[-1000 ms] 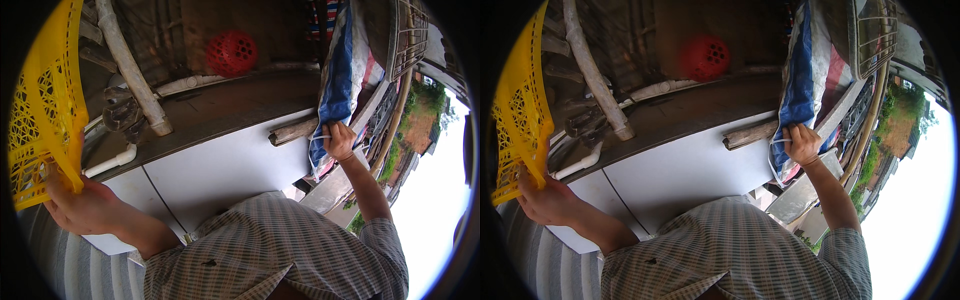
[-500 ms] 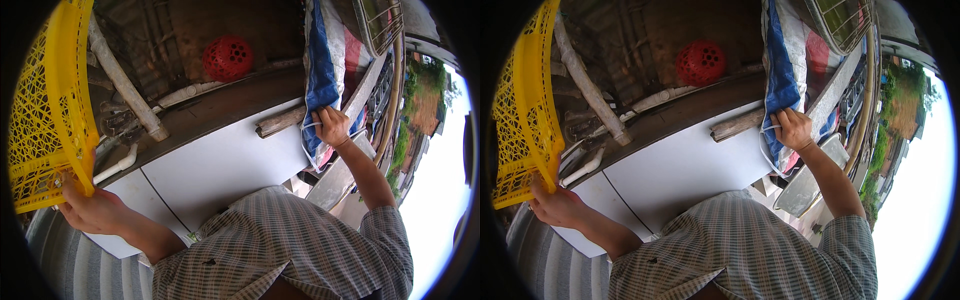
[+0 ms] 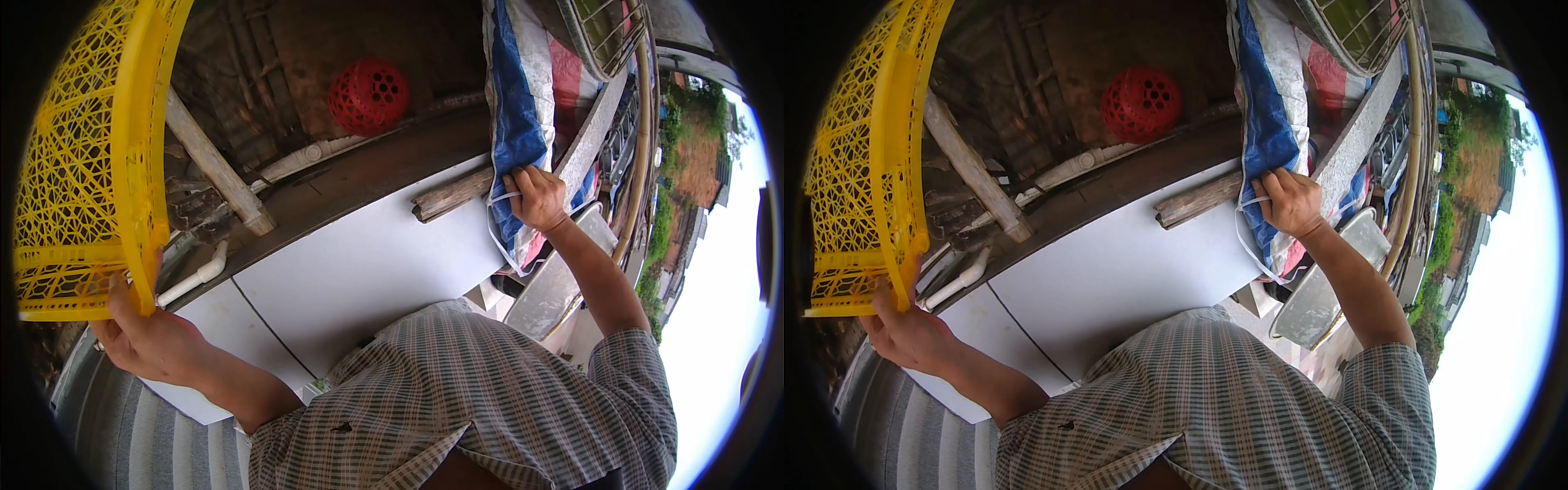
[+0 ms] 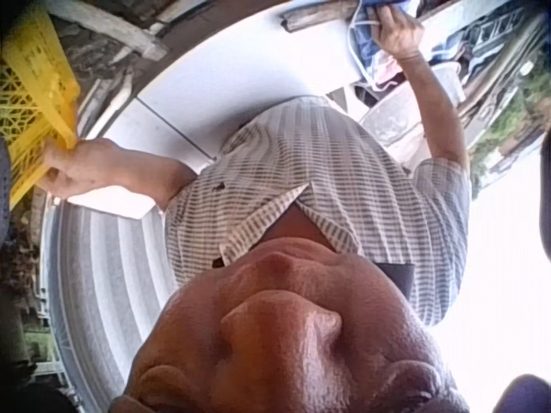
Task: The person threads a white plastic tie through the holes of a yellow plastic crate, ties it, and secures it. They then walk down a set of stairs and place the crate on a cluttered shelf.
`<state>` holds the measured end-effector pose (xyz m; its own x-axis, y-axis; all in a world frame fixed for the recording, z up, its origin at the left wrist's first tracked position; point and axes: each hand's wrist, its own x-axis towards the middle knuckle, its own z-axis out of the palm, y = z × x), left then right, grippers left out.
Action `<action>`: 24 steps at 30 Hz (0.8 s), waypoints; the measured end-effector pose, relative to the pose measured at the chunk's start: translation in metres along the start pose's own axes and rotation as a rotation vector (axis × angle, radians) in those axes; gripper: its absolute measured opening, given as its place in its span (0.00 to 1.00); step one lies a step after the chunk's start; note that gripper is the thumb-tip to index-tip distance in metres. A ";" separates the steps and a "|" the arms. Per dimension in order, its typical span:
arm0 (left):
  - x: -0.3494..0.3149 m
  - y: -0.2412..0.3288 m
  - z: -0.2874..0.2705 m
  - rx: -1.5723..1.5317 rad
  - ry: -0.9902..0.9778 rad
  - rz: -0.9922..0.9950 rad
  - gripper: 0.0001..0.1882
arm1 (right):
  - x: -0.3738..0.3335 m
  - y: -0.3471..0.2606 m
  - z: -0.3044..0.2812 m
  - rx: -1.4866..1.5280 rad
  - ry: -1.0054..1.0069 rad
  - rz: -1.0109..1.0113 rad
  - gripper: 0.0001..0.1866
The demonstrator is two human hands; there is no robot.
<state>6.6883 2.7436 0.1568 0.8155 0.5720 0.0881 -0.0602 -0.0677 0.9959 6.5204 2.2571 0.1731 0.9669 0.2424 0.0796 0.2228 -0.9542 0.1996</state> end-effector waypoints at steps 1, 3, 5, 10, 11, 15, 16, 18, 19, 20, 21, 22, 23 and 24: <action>0.001 0.001 0.000 0.007 -0.002 -0.001 0.19 | 0.000 0.000 0.000 -0.004 -0.001 0.001 0.09; 0.000 0.004 0.000 0.020 -0.032 -0.005 0.19 | -0.001 0.002 0.001 0.006 0.001 -0.001 0.08; -0.002 0.009 0.002 0.045 -0.039 -0.002 0.20 | -0.001 0.002 0.001 0.010 0.003 -0.005 0.08; -0.008 0.013 0.001 0.048 -0.066 -0.032 0.22 | -0.001 0.000 -0.001 0.018 0.008 0.012 0.09; -0.009 0.013 -0.003 0.051 -0.080 -0.045 0.22 | 0.001 0.001 0.000 0.019 0.008 0.006 0.09; -0.012 0.014 -0.006 0.005 -0.150 -0.065 0.19 | -0.005 0.002 0.000 0.032 0.020 0.013 0.10; -0.014 0.016 -0.007 -0.010 -0.181 -0.095 0.19 | -0.003 0.000 0.000 0.045 0.044 0.010 0.10; -0.013 0.015 -0.009 -0.030 -0.257 -0.020 0.18 | -0.004 0.001 0.002 0.043 0.040 0.023 0.10; -0.014 0.017 -0.011 -0.036 -0.276 -0.011 0.18 | -0.002 0.000 0.003 0.041 0.039 0.021 0.10; -0.015 0.018 -0.013 -0.016 -0.286 0.003 0.18 | -0.004 -0.001 0.001 0.035 0.033 0.026 0.11; -0.015 0.018 -0.016 0.004 -0.298 0.016 0.18 | -0.004 -0.002 -0.001 0.028 0.026 0.032 0.11; -0.015 0.019 -0.018 0.024 -0.312 0.029 0.19 | -0.005 -0.004 0.000 0.041 0.031 0.033 0.11; -0.015 0.021 -0.020 0.029 -0.330 0.022 0.19 | -0.005 -0.004 0.001 0.049 0.039 0.034 0.11; -0.015 0.023 -0.020 0.033 -0.341 0.020 0.19 | -0.005 -0.004 0.001 0.056 0.046 0.036 0.11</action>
<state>6.6632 2.7498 0.1783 0.9601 0.2648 0.0900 -0.0638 -0.1058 0.9923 6.5148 2.2592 0.1714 0.9679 0.2145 0.1311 0.1960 -0.9704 0.1410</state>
